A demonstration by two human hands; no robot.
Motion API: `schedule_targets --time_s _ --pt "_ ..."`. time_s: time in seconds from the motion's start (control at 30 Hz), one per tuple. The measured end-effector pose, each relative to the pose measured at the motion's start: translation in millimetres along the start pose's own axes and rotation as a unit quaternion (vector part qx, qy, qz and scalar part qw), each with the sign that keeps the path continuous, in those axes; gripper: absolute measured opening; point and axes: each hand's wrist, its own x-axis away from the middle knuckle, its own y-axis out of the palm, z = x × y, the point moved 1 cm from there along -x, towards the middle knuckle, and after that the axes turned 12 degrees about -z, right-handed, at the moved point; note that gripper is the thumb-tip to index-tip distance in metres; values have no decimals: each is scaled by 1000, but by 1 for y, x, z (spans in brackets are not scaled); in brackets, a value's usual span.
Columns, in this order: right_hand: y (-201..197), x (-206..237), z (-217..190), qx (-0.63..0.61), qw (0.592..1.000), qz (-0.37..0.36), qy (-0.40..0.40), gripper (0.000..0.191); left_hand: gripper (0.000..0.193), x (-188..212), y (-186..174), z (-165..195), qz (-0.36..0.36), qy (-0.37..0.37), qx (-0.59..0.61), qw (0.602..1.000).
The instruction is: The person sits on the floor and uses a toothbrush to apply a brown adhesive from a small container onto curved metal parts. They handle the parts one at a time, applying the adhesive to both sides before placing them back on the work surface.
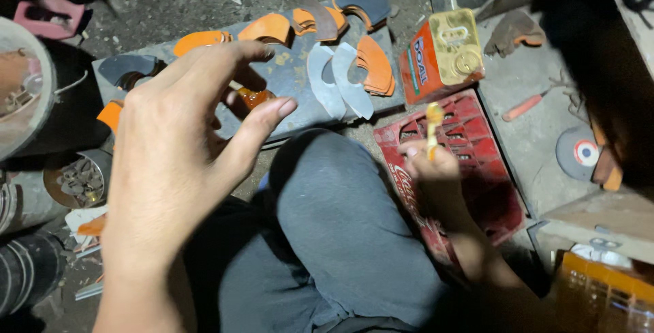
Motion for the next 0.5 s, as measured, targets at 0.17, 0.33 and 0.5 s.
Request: schedule_targets --time_s 0.17,0.33,0.5 --pt "36 13 -50 -21 999 20 -35 17 34 18 -21 -17 73 -46 -82 993" --pt "44 16 -87 57 991 21 -123 21 45 33 -36 -34 41 -70 -91 993" --pt "19 43 -102 108 973 94 -180 19 50 26 -29 -31 1 -53 -70 996"
